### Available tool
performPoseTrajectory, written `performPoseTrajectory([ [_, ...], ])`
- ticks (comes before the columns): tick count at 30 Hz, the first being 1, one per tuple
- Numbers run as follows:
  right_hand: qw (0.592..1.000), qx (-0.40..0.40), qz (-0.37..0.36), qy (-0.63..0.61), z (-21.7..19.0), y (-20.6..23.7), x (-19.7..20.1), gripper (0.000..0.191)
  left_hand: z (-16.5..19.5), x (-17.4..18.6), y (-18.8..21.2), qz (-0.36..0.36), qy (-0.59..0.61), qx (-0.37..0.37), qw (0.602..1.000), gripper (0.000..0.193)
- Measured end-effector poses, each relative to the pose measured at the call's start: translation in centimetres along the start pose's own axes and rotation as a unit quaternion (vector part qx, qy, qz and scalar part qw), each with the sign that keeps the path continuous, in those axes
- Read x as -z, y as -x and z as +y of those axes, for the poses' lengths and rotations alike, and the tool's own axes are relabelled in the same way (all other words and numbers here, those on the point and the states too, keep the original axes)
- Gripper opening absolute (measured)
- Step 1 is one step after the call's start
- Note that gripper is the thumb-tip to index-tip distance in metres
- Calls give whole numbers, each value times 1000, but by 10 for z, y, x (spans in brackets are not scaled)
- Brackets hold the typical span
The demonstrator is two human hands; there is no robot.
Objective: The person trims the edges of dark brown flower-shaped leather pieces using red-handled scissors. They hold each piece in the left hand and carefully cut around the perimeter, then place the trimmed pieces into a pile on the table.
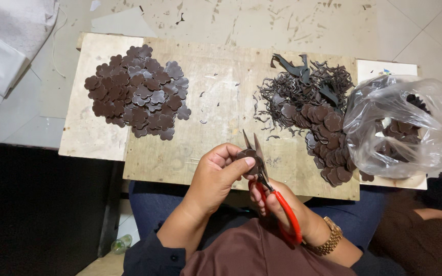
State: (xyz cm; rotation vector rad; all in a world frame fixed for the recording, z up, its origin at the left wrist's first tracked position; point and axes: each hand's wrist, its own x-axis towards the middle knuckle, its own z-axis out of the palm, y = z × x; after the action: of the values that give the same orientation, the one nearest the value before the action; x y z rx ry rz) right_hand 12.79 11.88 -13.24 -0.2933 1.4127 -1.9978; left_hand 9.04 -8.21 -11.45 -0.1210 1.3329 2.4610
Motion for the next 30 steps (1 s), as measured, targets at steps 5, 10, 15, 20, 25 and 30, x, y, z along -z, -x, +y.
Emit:
performPoseTrajectory([
  [5, 999, 4, 24, 41, -2, -1, -3, 77, -2, 1, -1, 0, -5, -7, 1000, 8],
  [10, 998, 19, 19, 50, -5, 0, -5, 64, -4, 1, -1, 0, 11, -11, 1000, 6],
  [15, 996, 11, 21, 86, -7, 0, -2, 59, -3, 4, -1, 13, 5, -13, 1000, 9],
  [20, 993, 19, 11, 118, -8, -1, 0, 57, -2, 9, -2, 24, 5, -15, 1000, 12],
  [25, 993, 14, 17, 112, -9, 0, -2, 56, -2, 9, -2, 17, -1, -20, 1000, 9],
  [30, 992, 9, 14, 122, -10, 0, -1, 54, 3, 7, -2, 29, -15, -11, 999, 8],
])
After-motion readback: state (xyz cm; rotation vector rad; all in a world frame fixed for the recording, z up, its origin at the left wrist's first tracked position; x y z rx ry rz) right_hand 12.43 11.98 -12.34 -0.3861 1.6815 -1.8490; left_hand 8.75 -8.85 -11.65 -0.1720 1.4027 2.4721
